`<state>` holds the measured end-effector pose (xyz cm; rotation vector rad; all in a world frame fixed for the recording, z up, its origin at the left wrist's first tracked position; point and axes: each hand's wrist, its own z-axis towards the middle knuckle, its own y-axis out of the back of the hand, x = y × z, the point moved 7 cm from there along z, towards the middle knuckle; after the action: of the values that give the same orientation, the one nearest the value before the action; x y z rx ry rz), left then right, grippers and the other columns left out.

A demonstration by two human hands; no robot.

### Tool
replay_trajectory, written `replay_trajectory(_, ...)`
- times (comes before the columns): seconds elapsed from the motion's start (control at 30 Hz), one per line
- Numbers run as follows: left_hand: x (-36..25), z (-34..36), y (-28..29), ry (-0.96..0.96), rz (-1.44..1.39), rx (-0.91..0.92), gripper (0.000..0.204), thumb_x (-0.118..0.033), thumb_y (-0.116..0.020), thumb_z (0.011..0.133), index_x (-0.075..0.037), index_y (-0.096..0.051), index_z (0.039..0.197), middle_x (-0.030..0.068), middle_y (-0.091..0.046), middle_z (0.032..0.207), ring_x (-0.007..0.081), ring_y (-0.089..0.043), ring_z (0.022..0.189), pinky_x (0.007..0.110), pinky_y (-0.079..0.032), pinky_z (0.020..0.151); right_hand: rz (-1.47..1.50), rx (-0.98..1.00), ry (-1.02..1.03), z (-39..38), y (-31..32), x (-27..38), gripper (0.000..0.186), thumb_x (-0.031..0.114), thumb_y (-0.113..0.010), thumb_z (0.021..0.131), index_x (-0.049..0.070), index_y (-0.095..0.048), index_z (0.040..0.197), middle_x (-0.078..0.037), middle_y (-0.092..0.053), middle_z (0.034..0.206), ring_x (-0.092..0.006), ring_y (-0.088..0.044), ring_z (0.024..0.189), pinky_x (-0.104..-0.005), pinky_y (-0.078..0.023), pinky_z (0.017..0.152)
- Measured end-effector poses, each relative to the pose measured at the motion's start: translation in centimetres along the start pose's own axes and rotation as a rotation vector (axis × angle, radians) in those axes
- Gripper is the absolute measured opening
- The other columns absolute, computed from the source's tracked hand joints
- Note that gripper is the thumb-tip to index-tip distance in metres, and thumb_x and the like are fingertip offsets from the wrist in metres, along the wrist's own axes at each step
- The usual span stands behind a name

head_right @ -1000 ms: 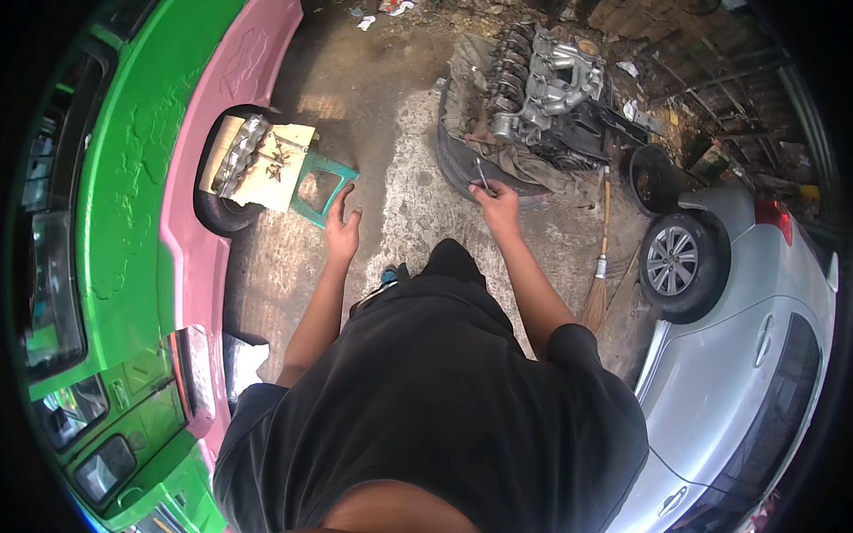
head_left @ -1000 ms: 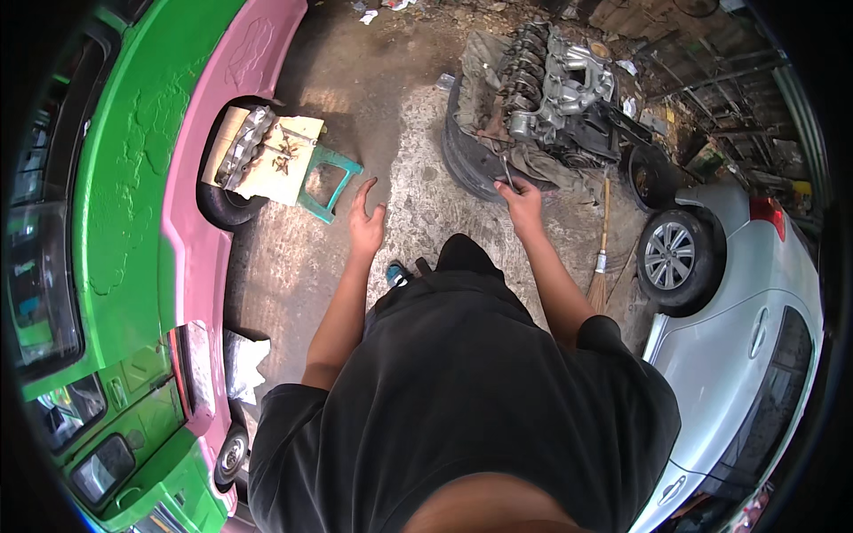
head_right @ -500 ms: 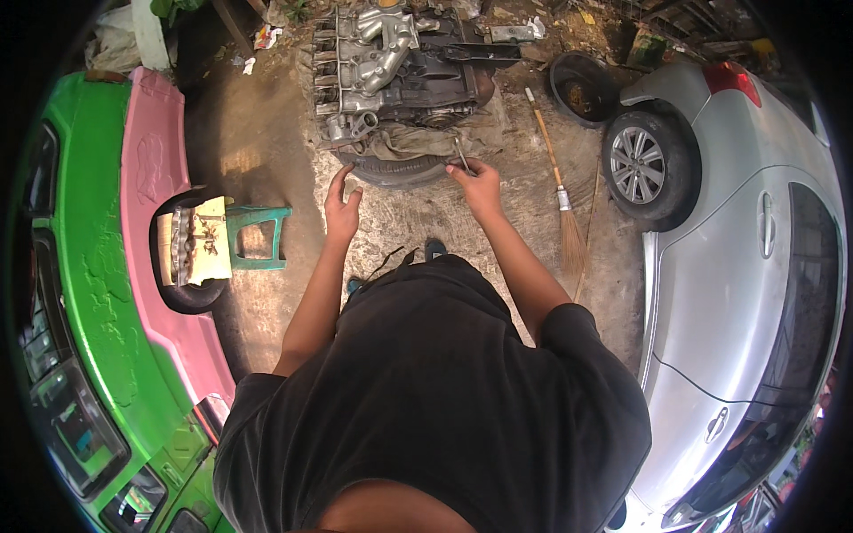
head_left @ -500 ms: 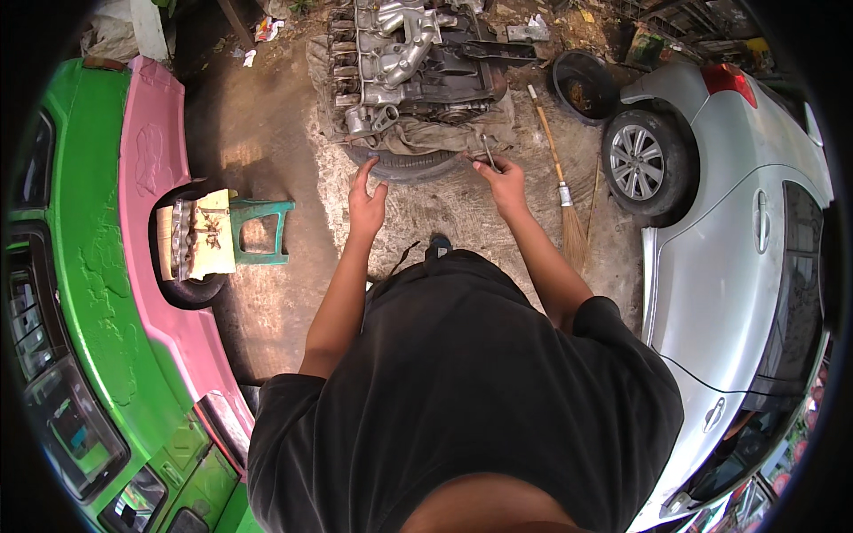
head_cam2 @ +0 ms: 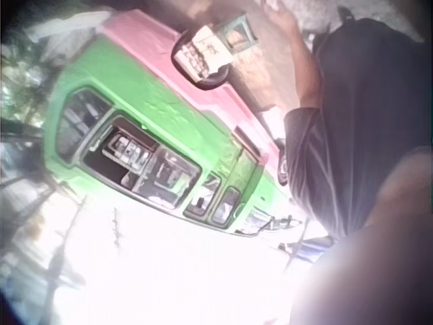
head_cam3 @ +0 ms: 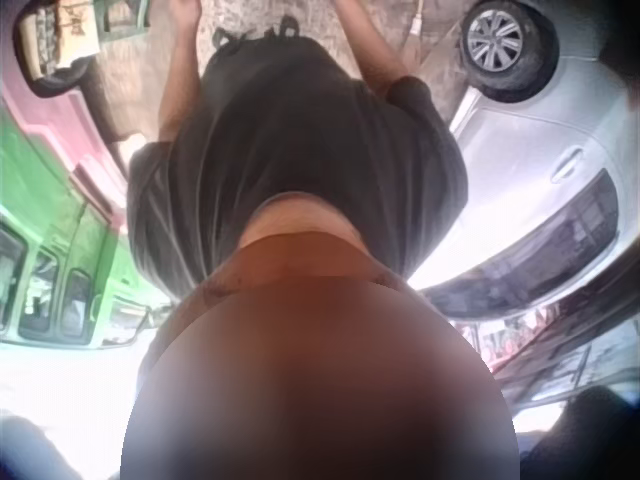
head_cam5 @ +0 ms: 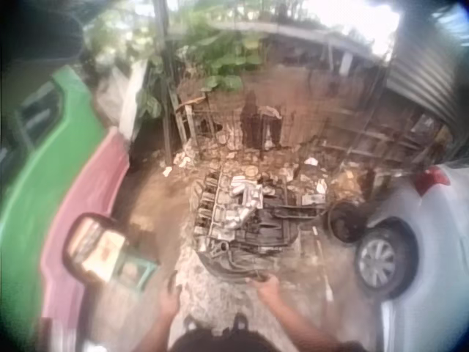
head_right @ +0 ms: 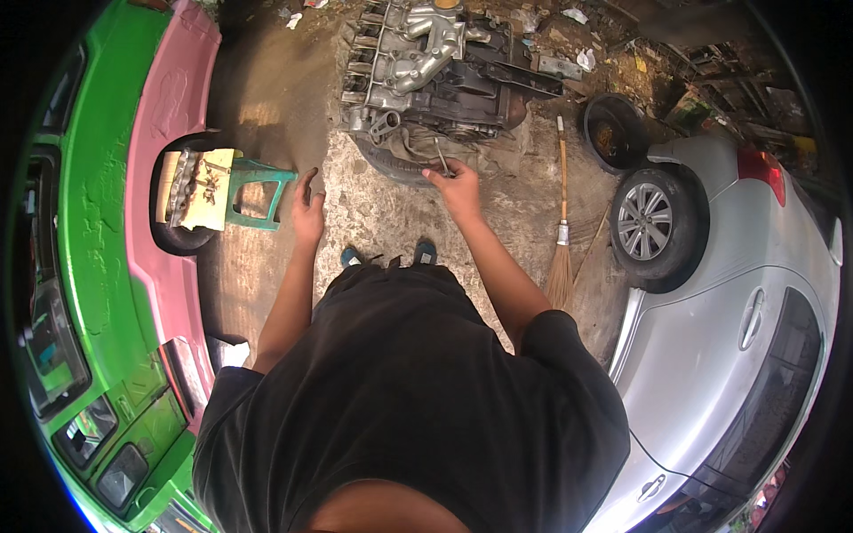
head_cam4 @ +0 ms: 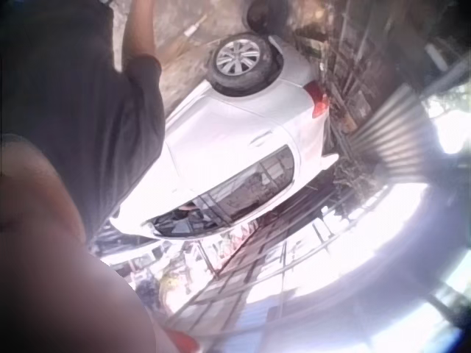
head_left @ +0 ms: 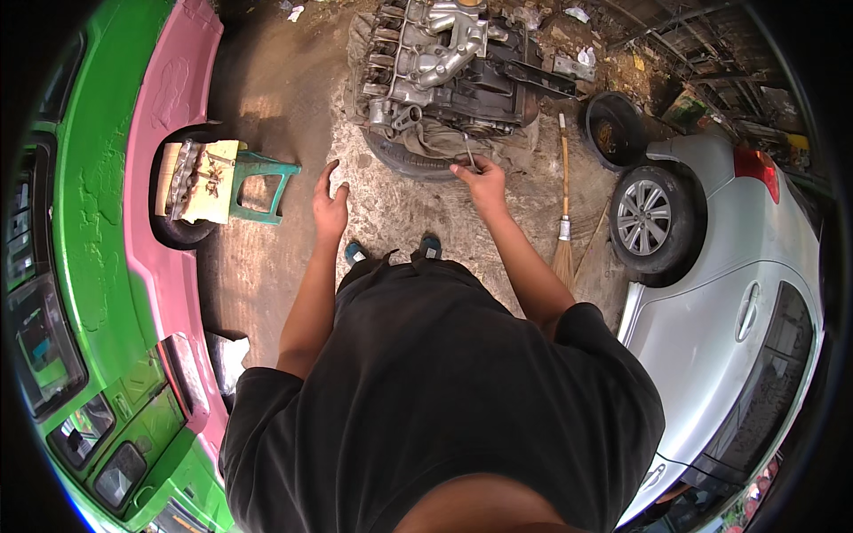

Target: The person uses a wrench to loosen and remove bolts from a car engine block resting on the ground. They repeatedly reach for bolts on a nearby cardboard sheet, then return to the engine to continue the removal process.

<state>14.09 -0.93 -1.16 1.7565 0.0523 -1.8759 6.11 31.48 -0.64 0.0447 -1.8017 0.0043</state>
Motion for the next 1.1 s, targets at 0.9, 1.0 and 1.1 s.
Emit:
replay_trajectory(0.9, 33.5, 1.6, 48.1, 0.563, 0.077, -0.614, 0.044, -0.009, -0.057, 0.085, -0.004, -0.056, 0.129, 0.0189, -0.058, 0.132, 0.0354, -0.051, 0.128, 0.041, -0.038, 0.109, -0.583, 0.802, 0.016, 5.4, -79.4, -19.1, 0.017, 0.007, -0.079, 0.079, -0.001, -0.07, 0.092, -0.006, -0.07, 0.084, -0.0111, -0.063, 0.077, -0.0258, -0.05, 0.072)
replay_trajectory(1.0, 37.8, 3.8, 50.6, 0.613, 0.019, -0.568, 0.045, -0.009, -0.056, 0.085, -0.004, -0.055, 0.13, 0.0184, -0.056, 0.133, 0.0348, -0.049, 0.129, 0.041, -0.037, 0.11, -0.735, 0.693, 0.052, 8.7, -85.4, -22.6, 0.016, 0.008, -0.078, 0.079, 0.0, -0.071, 0.091, -0.007, -0.072, 0.084, -0.0129, -0.065, 0.078, -0.0284, -0.051, 0.072)
replay_trajectory(1.1, 40.8, 5.8, 52.3, 0.634, 0.038, -0.525, 0.046, -0.009, -0.055, 0.085, -0.005, -0.054, 0.131, 0.0184, -0.055, 0.135, 0.0346, -0.049, 0.13, 0.041, -0.036, 0.111, -0.953, 0.731, 0.233, 10.7, -88.9, -23.3, 0.022, 0.02, -0.077, 0.079, 0.012, -0.074, 0.099, -0.011, -0.073, 0.085, -0.0265, -0.07, 0.08, -0.0372, -0.054, 0.074)
